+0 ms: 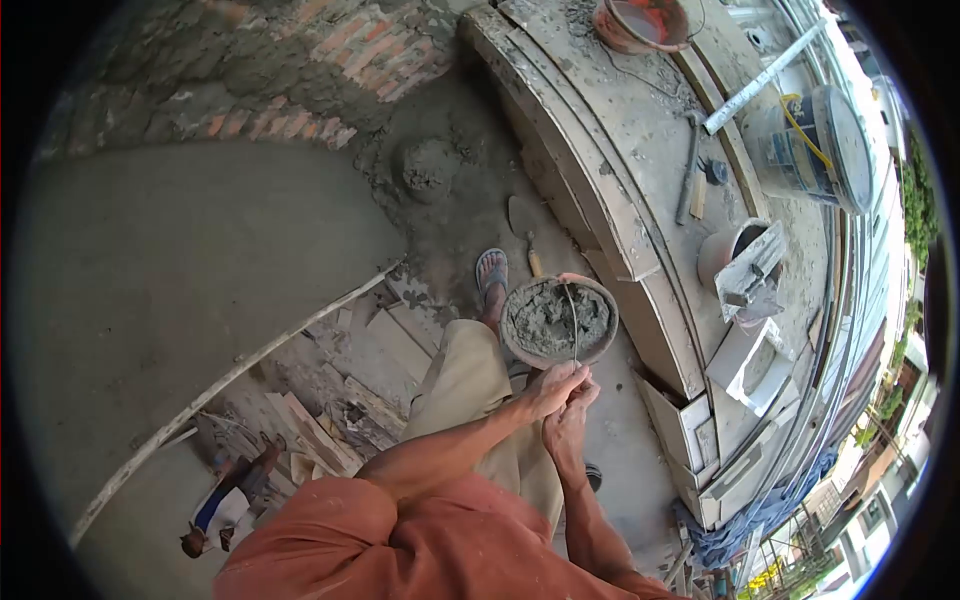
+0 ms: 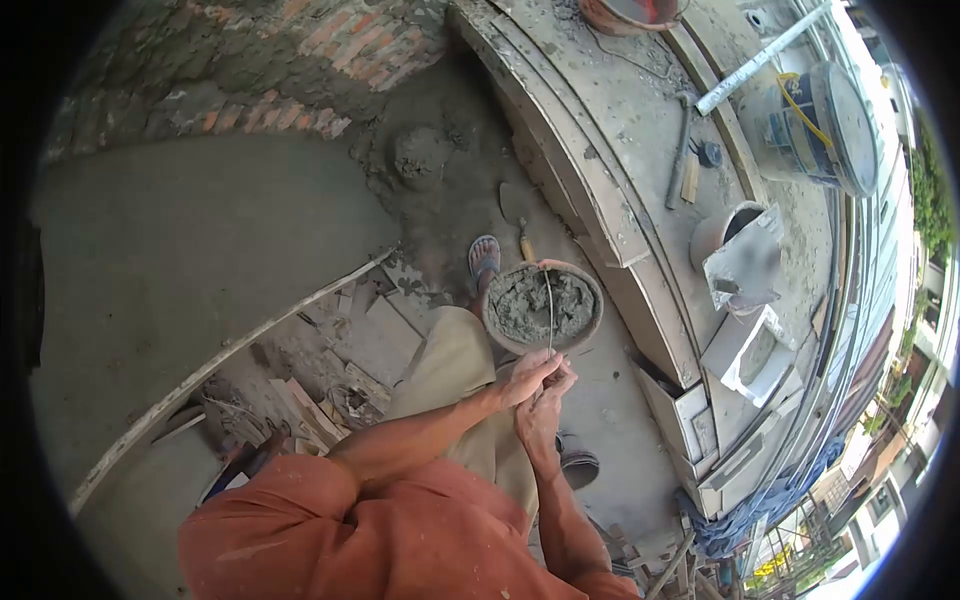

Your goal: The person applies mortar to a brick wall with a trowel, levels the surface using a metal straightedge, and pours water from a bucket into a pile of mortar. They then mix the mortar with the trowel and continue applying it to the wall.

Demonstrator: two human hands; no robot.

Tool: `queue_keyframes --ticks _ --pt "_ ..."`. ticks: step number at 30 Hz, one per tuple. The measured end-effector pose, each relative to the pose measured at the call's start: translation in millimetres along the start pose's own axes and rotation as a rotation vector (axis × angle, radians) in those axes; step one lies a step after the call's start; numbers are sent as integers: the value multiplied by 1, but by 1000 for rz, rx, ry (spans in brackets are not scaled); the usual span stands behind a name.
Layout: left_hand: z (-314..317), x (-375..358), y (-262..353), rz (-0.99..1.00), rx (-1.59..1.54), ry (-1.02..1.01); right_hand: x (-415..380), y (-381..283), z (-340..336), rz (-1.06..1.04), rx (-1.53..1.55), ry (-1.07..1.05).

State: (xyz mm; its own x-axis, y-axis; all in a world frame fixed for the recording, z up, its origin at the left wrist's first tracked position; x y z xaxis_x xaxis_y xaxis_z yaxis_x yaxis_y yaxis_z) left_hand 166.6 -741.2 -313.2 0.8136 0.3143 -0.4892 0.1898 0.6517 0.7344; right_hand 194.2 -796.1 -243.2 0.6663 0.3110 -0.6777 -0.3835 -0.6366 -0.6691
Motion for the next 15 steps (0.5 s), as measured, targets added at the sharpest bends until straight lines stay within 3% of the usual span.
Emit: queue_keyframes --ticks 1,3,6,8,11,13,15 --pt "-17 1 10 127 -16 108 1 -17 12 -65 -72 -105" --pt "-56 8 20 90 45 193 6 -33 25 -94 -214 -228" --pt "-107 26 39 94 122 459 44 -7 24 -25 -229 -238" --pt "-131 33 57 146 167 555 93 0 26 0 -230 -152" --pt "-149 38 70 172 312 668 175 18 63 48 -302 -230" --pt "-156 41 86 131 423 692 225 35 102 401 86 -320" --pt "-167 43 107 59 574 692 257 27 130 504 86 -335"
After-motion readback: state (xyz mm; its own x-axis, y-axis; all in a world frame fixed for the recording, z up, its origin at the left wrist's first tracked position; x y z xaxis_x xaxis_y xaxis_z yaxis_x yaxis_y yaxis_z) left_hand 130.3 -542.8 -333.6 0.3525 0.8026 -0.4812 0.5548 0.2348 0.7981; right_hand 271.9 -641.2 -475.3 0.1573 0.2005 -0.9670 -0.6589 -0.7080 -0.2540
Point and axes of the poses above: each hand's wrist, its own x-axis towards the middle knuckle, its own z-axis out of the palm, y = z × x, the point moved 5 cm from there along x, towards the middle knuckle, and after that the axes turned 12 degrees about z, right-handed, at the moved point
